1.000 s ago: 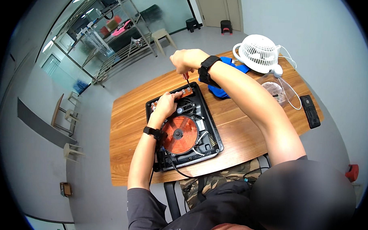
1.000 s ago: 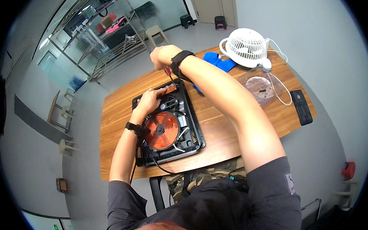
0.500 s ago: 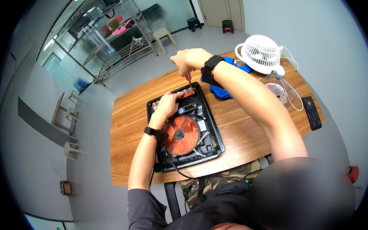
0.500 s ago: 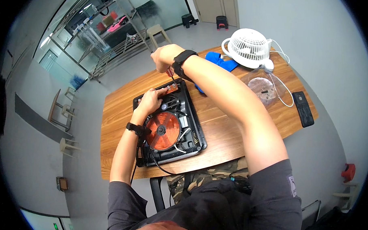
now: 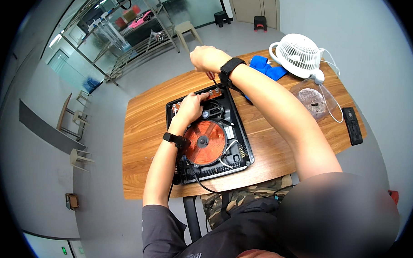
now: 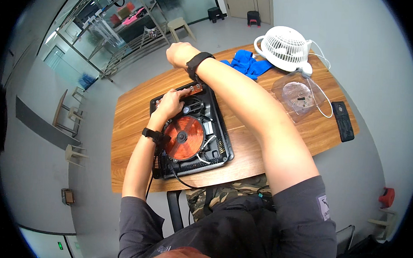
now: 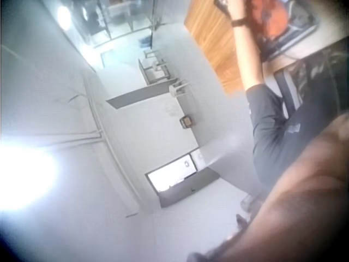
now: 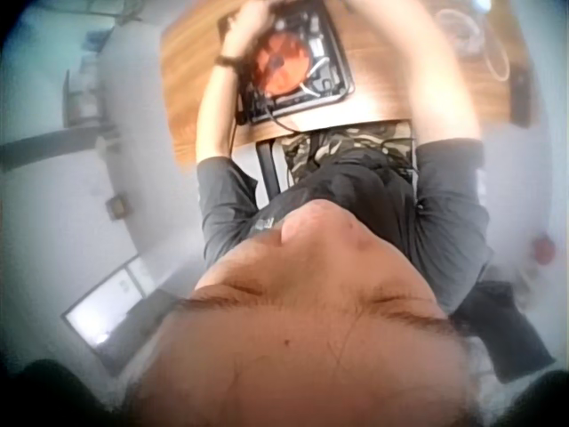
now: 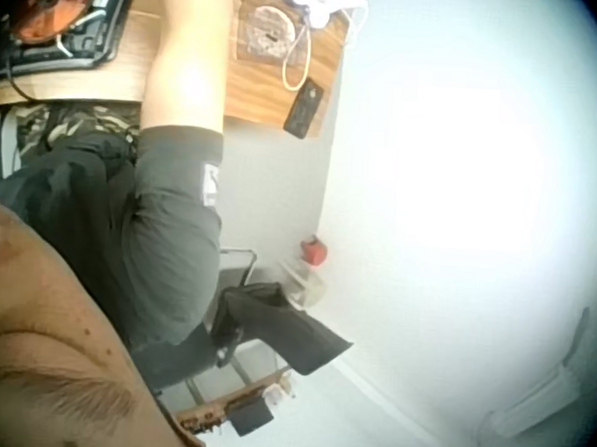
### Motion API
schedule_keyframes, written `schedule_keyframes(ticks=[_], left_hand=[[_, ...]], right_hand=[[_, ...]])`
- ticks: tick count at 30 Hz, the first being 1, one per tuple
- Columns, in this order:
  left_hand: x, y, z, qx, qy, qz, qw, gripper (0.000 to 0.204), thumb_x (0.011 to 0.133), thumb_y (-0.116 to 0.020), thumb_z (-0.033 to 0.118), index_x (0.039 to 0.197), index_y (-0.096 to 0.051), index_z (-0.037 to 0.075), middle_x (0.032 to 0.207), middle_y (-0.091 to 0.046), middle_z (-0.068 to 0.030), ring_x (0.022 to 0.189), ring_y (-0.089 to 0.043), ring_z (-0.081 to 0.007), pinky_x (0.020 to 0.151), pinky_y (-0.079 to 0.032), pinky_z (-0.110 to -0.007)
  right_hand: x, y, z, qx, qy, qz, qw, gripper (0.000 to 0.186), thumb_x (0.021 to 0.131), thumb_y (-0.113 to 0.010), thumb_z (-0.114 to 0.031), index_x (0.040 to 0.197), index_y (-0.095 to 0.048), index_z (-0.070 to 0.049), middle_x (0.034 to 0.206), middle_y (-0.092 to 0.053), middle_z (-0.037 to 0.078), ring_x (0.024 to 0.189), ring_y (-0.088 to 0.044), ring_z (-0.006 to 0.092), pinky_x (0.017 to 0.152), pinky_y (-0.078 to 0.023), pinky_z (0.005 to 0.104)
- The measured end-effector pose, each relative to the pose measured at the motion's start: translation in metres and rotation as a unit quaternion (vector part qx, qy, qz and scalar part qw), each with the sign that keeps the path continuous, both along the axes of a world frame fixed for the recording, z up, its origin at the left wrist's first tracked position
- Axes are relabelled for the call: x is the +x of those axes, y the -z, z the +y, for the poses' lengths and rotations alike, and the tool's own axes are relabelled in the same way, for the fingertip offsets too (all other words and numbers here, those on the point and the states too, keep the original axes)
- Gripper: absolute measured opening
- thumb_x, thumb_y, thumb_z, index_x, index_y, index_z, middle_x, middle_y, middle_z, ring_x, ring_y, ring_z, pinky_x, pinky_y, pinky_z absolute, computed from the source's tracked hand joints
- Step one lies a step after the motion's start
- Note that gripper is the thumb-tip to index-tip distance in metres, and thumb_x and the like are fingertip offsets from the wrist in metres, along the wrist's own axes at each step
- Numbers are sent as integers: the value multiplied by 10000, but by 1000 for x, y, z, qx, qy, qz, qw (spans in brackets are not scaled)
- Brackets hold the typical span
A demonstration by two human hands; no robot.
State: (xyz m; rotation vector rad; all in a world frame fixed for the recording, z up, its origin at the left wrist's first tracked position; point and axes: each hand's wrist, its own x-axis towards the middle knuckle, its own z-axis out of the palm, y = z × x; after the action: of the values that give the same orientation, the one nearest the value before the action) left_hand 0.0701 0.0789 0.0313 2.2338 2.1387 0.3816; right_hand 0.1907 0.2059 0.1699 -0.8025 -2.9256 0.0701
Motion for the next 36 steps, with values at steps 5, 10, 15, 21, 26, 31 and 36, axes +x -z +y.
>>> schedule_keyframes(ticks=[5, 10, 15, 21, 26, 31, 36], left_hand=[[-2, 1, 1, -9, 1, -1, 1000, 530, 747, -612, -33, 1265, -647, 72, 1075, -691, -226, 1038, -630, -392, 970, -497, -450], [-2, -3, 7, -11, 9, -20, 1000, 504, 746, -596, -46, 1236, -663, 55, 1086, -704, -203, 1031, -663, -362, 950, -518, -430], [-12, 9, 11, -1, 13, -30, 999, 507, 735, -586, -64, 1223, -667, 48, 1088, -709, -189, 1026, -674, -347, 935, -530, -408], [-13, 7, 13, -27, 21, 7, 999, 547, 713, -600, -71, 1245, -644, 50, 1063, -717, -173, 1015, -672, -345, 912, -526, -412], [-13, 5, 10, -12, 32, -25, 999, 539, 729, -606, -50, 1255, -640, 62, 1047, -718, -166, 1003, -670, -354, 909, -525, -428], [-22, 5, 7, -51, 35, -27, 998, 595, 754, -604, -36, 1338, -579, 80, 1101, -705, -170, 1041, -655, -373, 932, -519, -434], [-32, -6, -6, -58, 76, -54, 994, 517, 836, -630, 13, 1348, -565, 52, 1240, -652, -193, 1130, -616, -386, 1000, -496, -433]], right_hand=[[11, 5, 1, 16, -24, 12, 1000, 213, 821, -721, -141, 970, -744, 9, 969, -736, 190, 940, -721, 324, 812, -579, 398], [35, 7, 3, 26, -35, 60, 997, 238, 834, -724, -206, 863, -737, 31, 895, -725, 212, 873, -717, 350, 795, -581, 401], [49, 12, 5, 15, -20, 64, 998, 249, 869, -701, -219, 865, -737, 28, 885, -728, 201, 872, -718, 343, 804, -580, 409], [44, -4, 18, 62, 5, 118, 991, 300, 870, -685, -292, 857, -736, 3, 876, -731, 185, 858, -719, 345, 791, -580, 431], [59, -8, 34, 45, -8, 182, 982, 401, 889, -652, -400, 960, -669, -6, 890, -712, 213, 879, -696, 399, 778, -566, 469], [107, 30, 32, 35, 38, 189, 981, 382, 894, -675, -355, 859, -687, 25, 858, -711, 235, 850, -699, 409, 771, -571, 466], [159, 67, 39, 39, 68, 205, 976, 389, 903, -680, -339, 911, -681, 50, 841, -703, 253, 823, -694, 419, 744, -561, 470]])
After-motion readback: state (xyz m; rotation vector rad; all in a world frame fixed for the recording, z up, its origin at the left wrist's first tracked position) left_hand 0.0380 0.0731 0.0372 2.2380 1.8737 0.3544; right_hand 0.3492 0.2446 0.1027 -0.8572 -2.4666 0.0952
